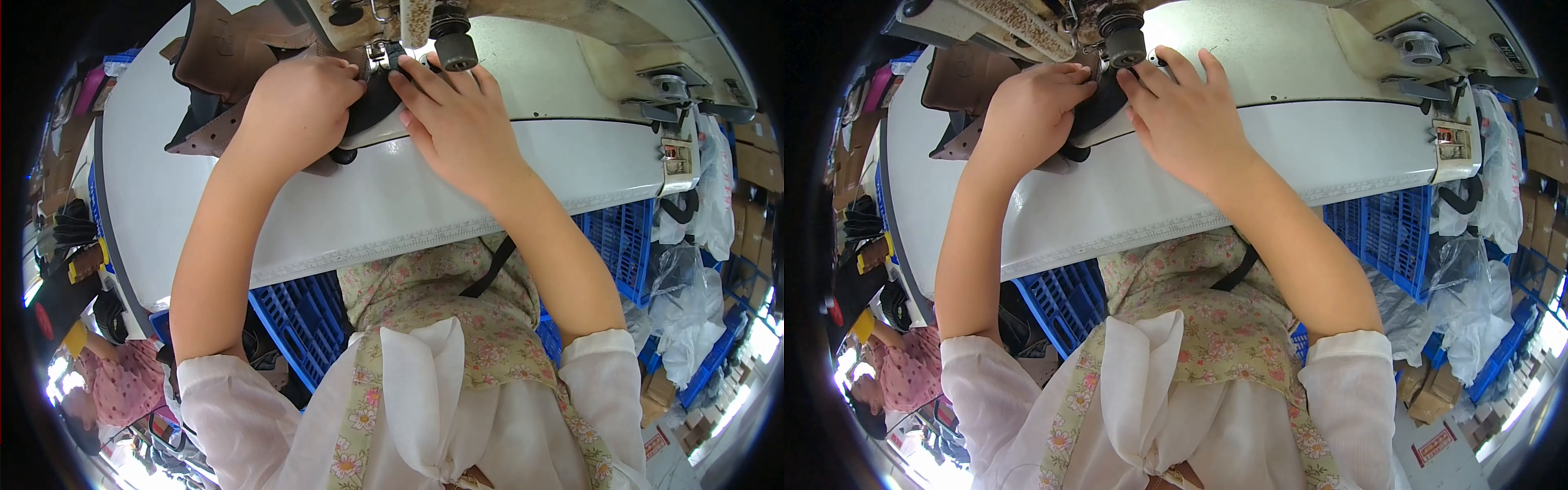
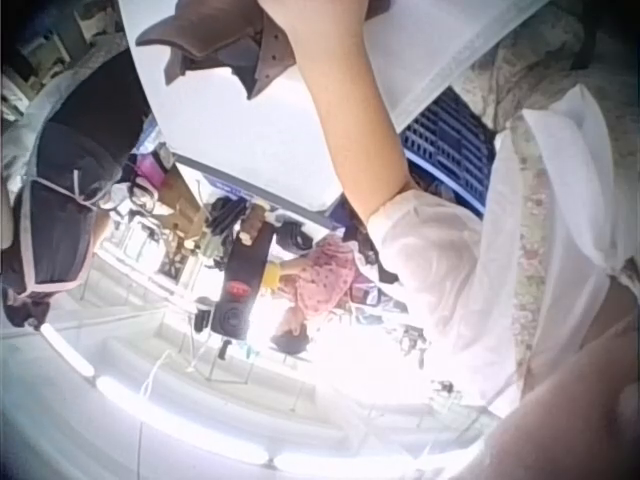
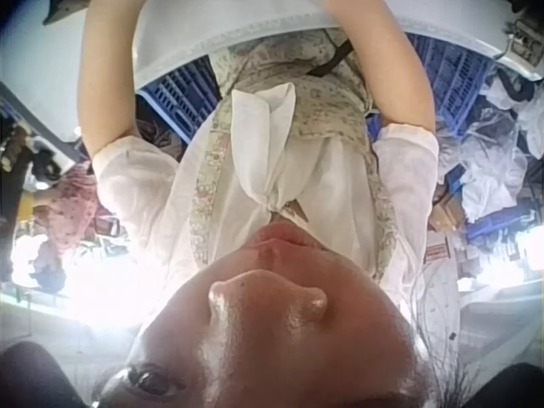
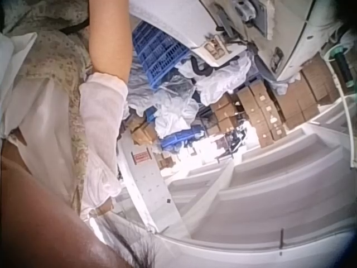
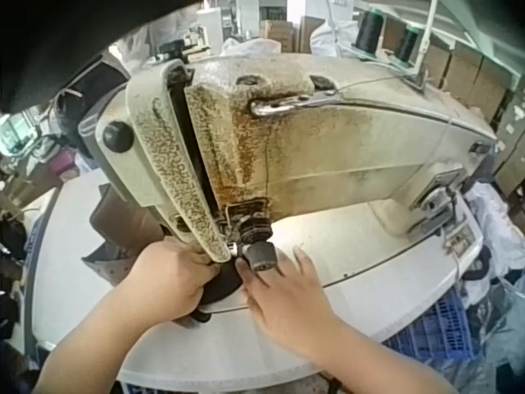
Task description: Stitching together leather components of a shoe using an industrial sewing machine.
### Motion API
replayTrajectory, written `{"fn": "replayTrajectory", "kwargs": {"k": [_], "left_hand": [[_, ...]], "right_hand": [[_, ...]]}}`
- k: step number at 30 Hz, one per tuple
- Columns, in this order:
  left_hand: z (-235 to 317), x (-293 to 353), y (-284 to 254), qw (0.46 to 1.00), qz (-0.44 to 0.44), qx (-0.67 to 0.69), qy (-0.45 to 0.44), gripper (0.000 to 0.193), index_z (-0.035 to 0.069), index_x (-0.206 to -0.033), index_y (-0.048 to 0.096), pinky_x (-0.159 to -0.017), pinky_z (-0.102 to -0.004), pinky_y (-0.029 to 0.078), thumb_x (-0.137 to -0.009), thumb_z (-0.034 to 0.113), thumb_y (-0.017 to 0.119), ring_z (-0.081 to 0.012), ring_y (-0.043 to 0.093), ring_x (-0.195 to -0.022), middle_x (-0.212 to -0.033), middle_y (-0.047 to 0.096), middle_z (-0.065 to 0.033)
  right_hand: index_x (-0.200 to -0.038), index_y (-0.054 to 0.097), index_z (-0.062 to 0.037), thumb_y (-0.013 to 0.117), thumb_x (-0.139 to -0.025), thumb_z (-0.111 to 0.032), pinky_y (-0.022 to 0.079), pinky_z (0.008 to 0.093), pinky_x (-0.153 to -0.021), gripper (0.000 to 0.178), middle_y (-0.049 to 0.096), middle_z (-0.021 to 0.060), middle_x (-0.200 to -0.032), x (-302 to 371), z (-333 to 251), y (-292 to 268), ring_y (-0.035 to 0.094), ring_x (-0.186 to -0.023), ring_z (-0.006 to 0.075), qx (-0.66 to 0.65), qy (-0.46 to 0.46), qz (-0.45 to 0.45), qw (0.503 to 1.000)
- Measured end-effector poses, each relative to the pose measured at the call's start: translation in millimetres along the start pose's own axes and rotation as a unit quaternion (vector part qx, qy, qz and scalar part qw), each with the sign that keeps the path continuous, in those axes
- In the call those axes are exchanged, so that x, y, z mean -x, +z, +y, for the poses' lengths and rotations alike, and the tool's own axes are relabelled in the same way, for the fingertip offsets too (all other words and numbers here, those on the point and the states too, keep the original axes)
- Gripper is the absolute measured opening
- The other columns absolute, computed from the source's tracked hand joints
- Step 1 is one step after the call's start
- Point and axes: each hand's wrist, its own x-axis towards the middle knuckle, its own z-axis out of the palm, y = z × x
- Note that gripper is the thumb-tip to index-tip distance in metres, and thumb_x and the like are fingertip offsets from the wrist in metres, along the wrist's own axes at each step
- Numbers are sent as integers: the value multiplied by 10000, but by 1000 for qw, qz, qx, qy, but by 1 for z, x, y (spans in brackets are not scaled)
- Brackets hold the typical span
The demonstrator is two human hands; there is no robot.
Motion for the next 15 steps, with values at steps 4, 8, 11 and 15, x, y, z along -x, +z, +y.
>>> {"fn": "replayTrajectory", "kwargs": {"k": [4,8,11,15], "left_hand": [[0,-1,2,1000,-8,-14,-1,349,30,-1009,739,-884,-386,549,-712,-28,565,-268,653,-1106,-1078,720,-104],[-1,0,4,1000,5,-3,-3,341,29,-1003,737,-884,-388,549,-714,-24,564,-268,653,-1106,-1068,718,-106],[1,-1,5,1000,1,-17,-15,329,30,-994,737,-882,-387,549,-718,-18,563,-265,656,-1100,-1051,717,-105],[2,-2,5,999,5,-29,-16,330,32,-999,738,-883,-383,548,-725,-17,562,-263,658,-1096,-1043,720,-101]], "right_hand": [[-1231,658,-111,641,-894,-242,366,530,-1048,362,636,19,-1201,0,-1,0,500,-1254,230,1,7,-8,1000],[-1243,652,-106,622,-913,-247,352,533,-1071,360,633,25,-1224,1,2,2,488,-1275,237,-13,12,-9,1000],[-1251,650,-106,617,-920,-256,345,535,-1083,365,628,26,-1242,1,1,2,480,-1286,239,-12,13,-14,1000],[-1263,644,-106,611,-926,-267,342,536,-1088,375,620,26,-1266,1,3,2,465,-1303,237,-11,14,-19,1000]]}}
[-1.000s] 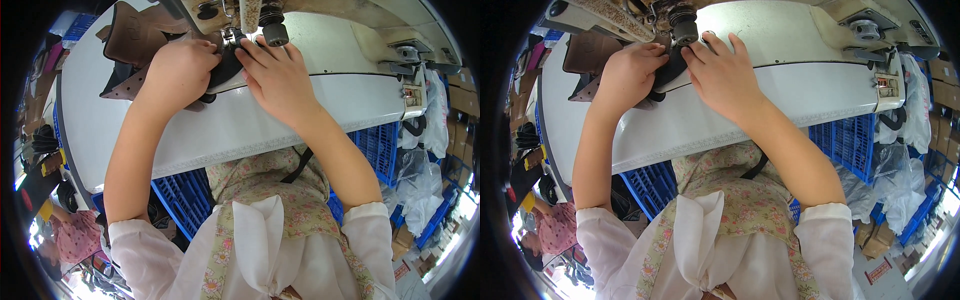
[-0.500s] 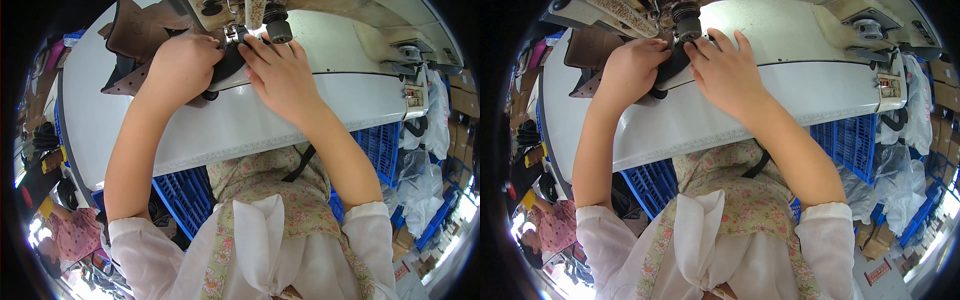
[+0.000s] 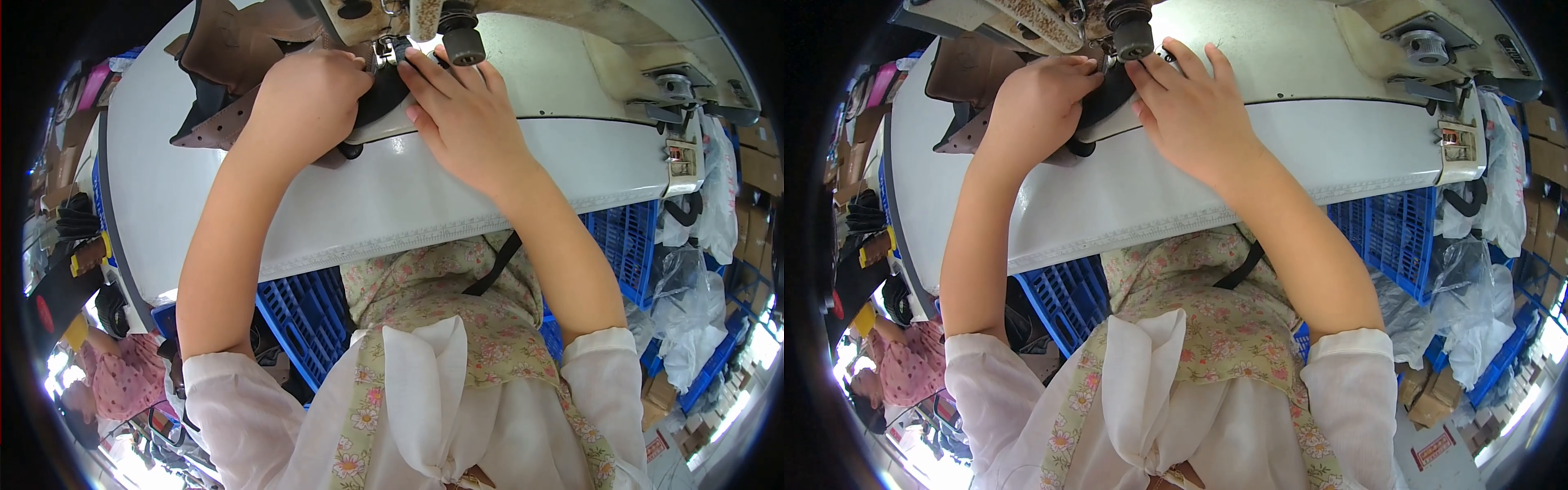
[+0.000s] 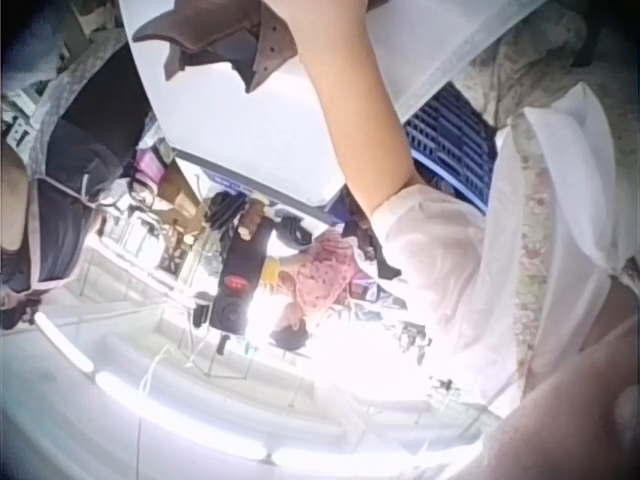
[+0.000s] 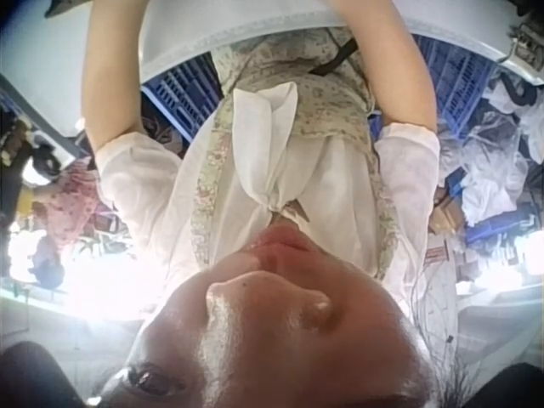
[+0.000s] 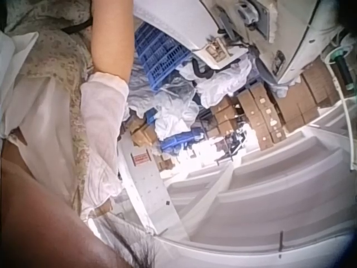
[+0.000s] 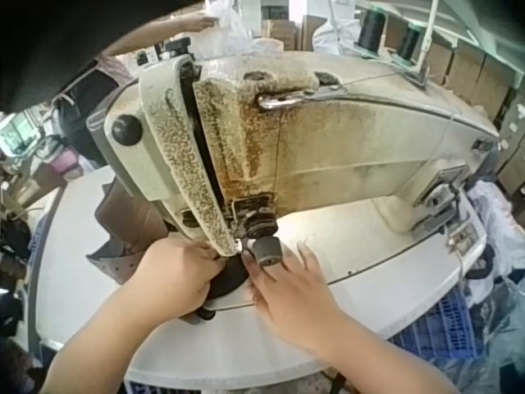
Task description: Stitching together leather components of a shoe using an industrial sewing machine.
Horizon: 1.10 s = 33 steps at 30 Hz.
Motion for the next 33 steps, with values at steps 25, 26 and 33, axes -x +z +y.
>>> {"fn": "replayTrajectory", "kwargs": {"k": [25,26,33], "left_hand": [[10,-3,0,999,-1,-28,-44,352,85,-1037,744,-846,-378,551,-752,-11,562,-250,672,-1046,-1093,721,-81],[9,-3,1,999,-3,-27,-41,352,85,-1037,744,-846,-378,551,-752,-11,562,-250,672,-1046,-1093,721,-81],[1,-1,7,996,84,18,-13,313,108,-991,749,-766,-382,561,-761,10,561,-262,687,-955,-1061,726,-74]], "right_hand": [[-1249,640,-84,613,-897,-293,317,515,-1102,411,610,32,-1311,1,4,0,481,-1300,241,-17,12,4,1000],[-1246,643,-85,614,-896,-296,325,511,-1100,410,607,30,-1322,0,5,1,484,-1297,240,-18,6,13,1000],[-1201,682,-111,656,-870,-293,352,495,-1091,378,624,21,-1301,1,5,3,508,-1272,227,-53,18,40,998]]}}
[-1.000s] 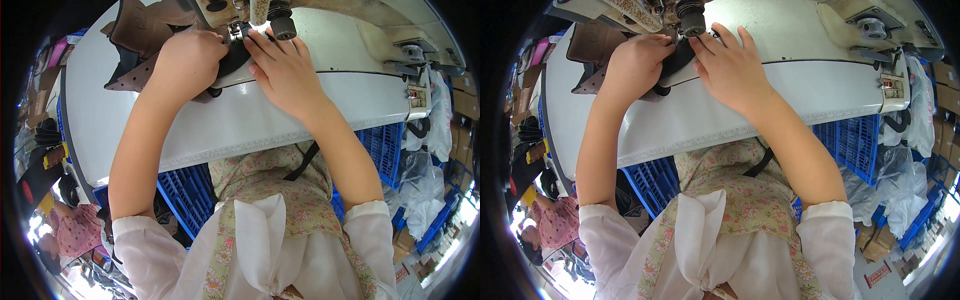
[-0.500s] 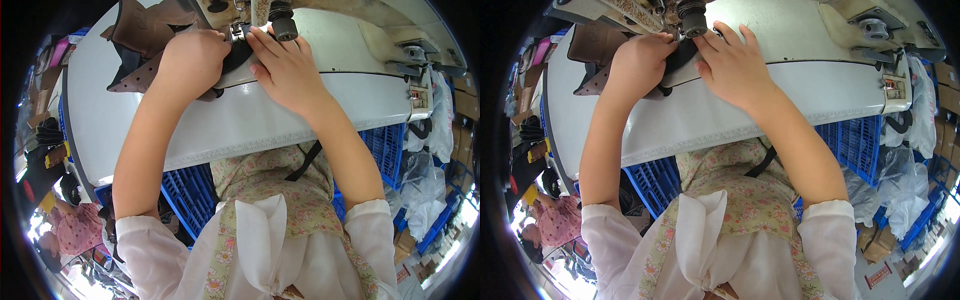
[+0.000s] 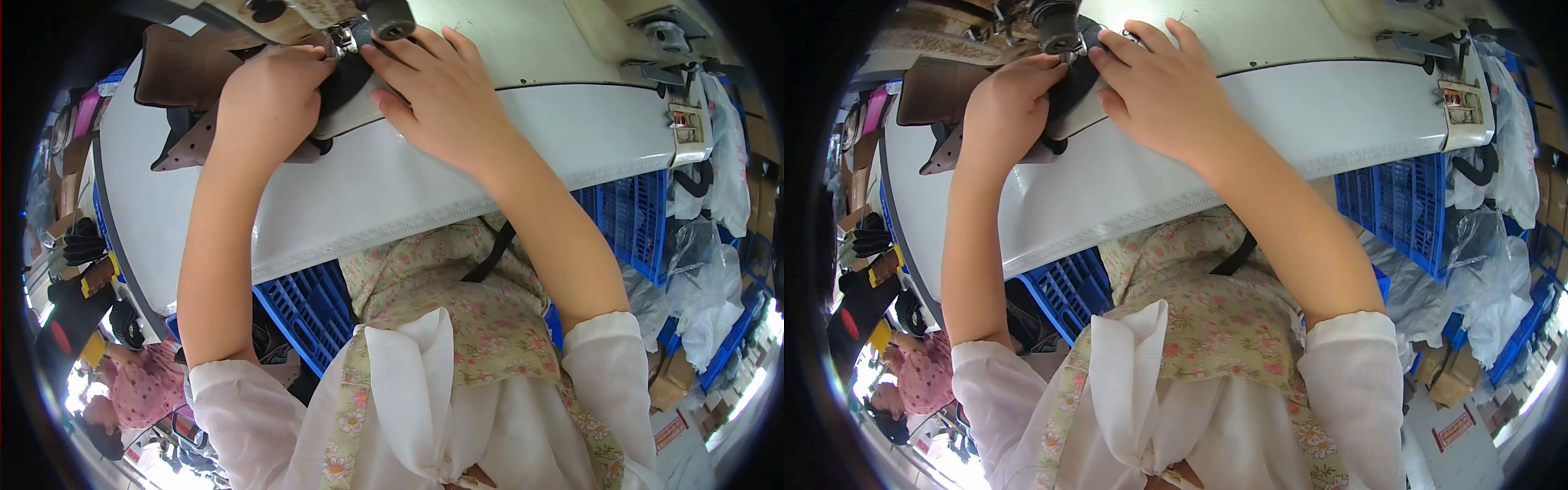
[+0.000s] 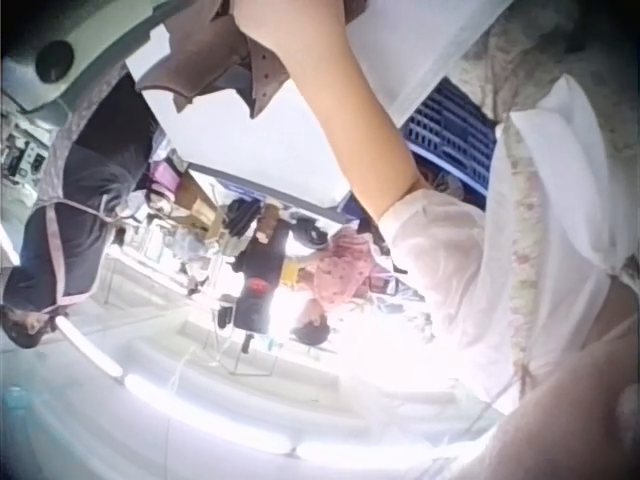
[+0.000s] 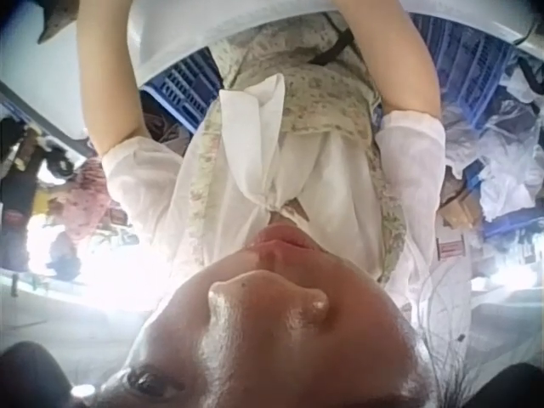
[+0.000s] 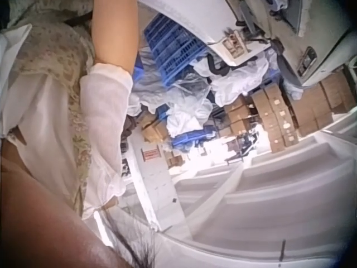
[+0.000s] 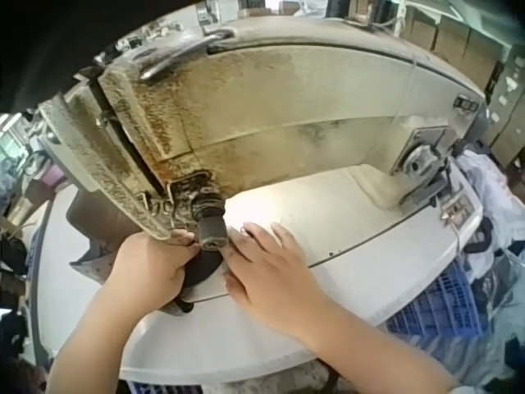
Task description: Stitching together leather components of a shoe using an industrial sewing machine.
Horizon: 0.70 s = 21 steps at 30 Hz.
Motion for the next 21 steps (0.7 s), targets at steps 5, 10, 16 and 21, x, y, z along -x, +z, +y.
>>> {"fn": "replayTrajectory", "kwargs": {"k": [5,10,16,21], "left_hand": [[6,-2,-7,1000,-4,14,-10,321,87,-1016,733,-781,-394,558,-766,-1,551,-280,678,-966,-1054,720,-97],[9,-4,-24,995,-62,59,-51,398,88,-1153,710,-912,-388,526,-783,-2,593,-299,646,-1106,-1162,697,-108],[6,-1,-51,993,-88,-11,-82,181,39,-994,692,-811,-433,522,-830,108,659,-318,653,-961,-983,700,-114],[-10,12,-62,994,-111,21,15,375,24,-1197,662,-995,-405,485,-823,11,646,-328,604,-1184,-1237,663,-148]], "right_hand": [[-1104,731,-149,676,-857,-251,385,460,-1059,272,654,1,-1226,3,1,-1,540,-1218,205,-22,-23,33,999],[-1072,746,-159,683,-848,-208,423,429,-1006,238,666,-9,-1190,5,2,4,567,-1158,195,-19,-64,35,997],[-1073,738,-140,661,-841,-164,430,432,-986,245,671,5,-1185,4,-6,1,591,-1121,205,1,-58,33,998],[-1135,706,-133,657,-814,-126,414,456,-1017,326,661,46,-1205,6,-18,-1,565,-1198,227,8,-19,18,1000]]}}
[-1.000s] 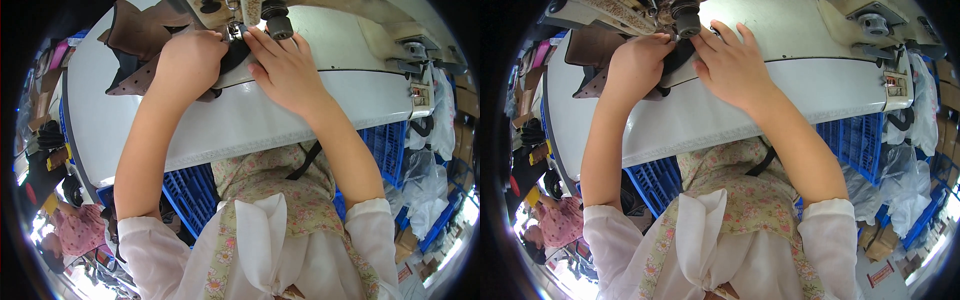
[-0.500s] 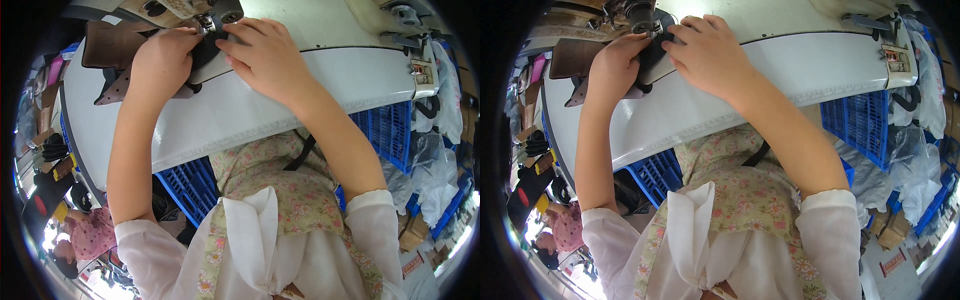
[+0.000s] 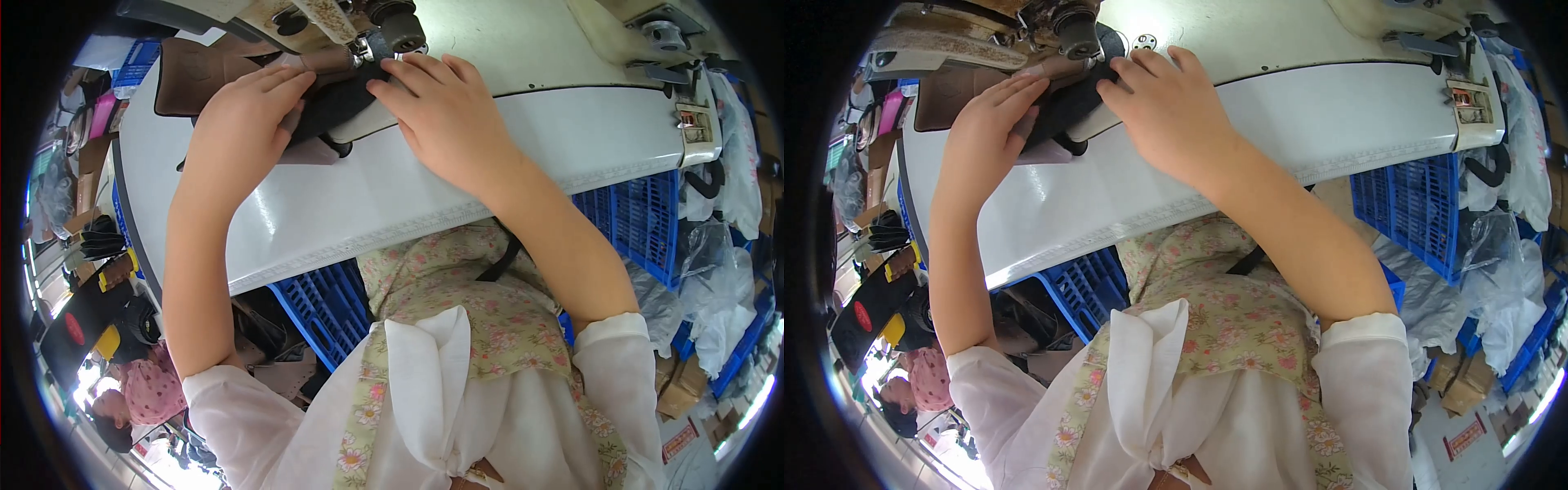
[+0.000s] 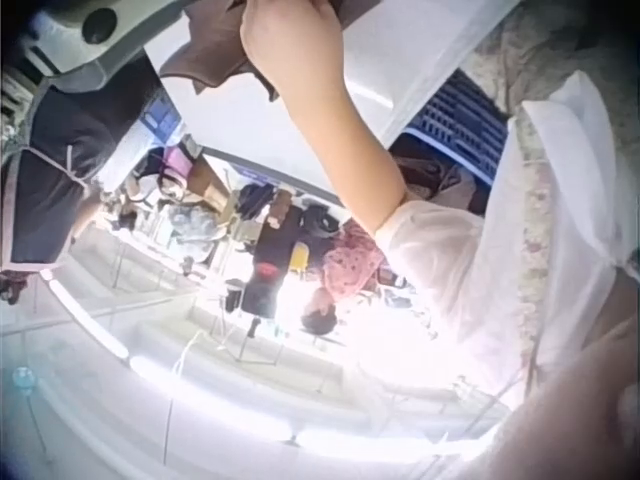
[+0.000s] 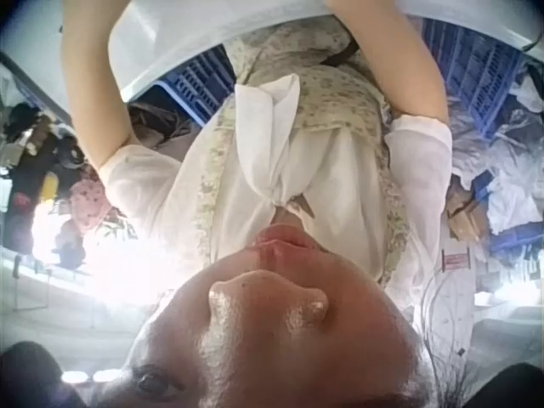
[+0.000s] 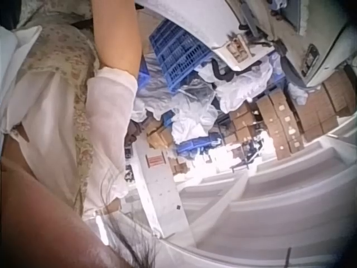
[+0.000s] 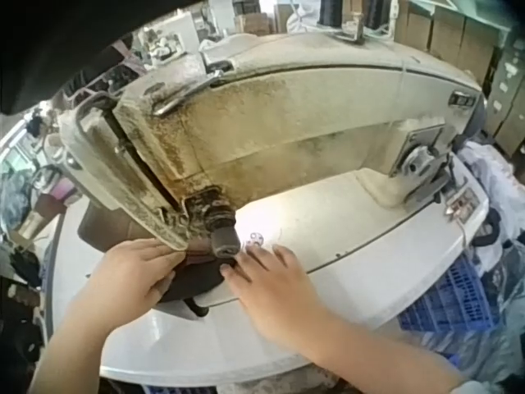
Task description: Stitching together leather components of a shoe using an industrial sewing machine.
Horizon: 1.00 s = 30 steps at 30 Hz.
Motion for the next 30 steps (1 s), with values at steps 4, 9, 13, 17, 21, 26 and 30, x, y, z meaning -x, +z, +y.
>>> {"fn": "replayTrajectory", "kwargs": {"k": [4,9,13,17,21,26,30], "left_hand": [[-5,19,-13,991,8,-127,35,405,31,-1169,668,-1016,-406,479,-765,27,647,-304,579,-1219,-1255,654,-114],[11,38,-17,985,26,-170,23,461,56,-1188,670,-1090,-469,416,-727,56,700,-310,501,-1324,-1342,607,-98],[14,70,17,983,149,-109,-19,501,58,-1242,639,-1077,-486,400,-784,197,789,-360,466,-1352,-1409,556,-119],[10,78,42,981,159,-100,-46,694,54,-1343,548,-1080,-509,391,-750,274,832,-381,449,-1360,-1431,530,-129],[-3,77,67,962,268,-48,-6,836,44,-1411,466,-1126,-560,304,-734,349,848,-378,416,-1389,-1447,518,-129],[-1,70,65,968,207,-108,-91,911,65,-1464,424,-1175,-575,144,-745,464,816,-351,317,-1461,-1495,485,-86],[0,69,60,970,178,-144,-87,858,78,-1435,483,-1173,-559,171,-744,466,811,-330,317,-1466,-1506,478,-62]], "right_hand": [[-1144,693,-130,672,-804,-126,407,463,-1029,340,650,55,-1223,1,0,-1,553,-1223,232,-20,11,1,1000],[-1136,677,-114,715,-770,-156,411,456,-1021,370,638,60,-1208,0,0,-3,562,-1190,250,-9,16,-10,1000],[-1073,662,-96,728,-754,-165,436,439,-975,333,634,64,-1134,-6,-12,-5,577,-1119,255,-60,26,25,998],[-984,640,-90,729,-746,-176,460,411,-906,268,622,60,-1063,-12,-20,-3,583,-1045,248,-87,7,51,995],[-968,641,-95,728,-745,-185,469,400,-873,256,620,55,-1033,-10,-20,0,588,-1019,247,-77,16,50,996],[-932,640,-96,712,-752,-175,474,396,-853,209,624,45,-988,-7,-10,7,597,-1000,245,-108,32,30,993],[-854,656,-94,690,-759,-158,482,403,-829,119,625,34,-924,-33,29,-2,605,-980,241,-158,184,-11,970]]}}
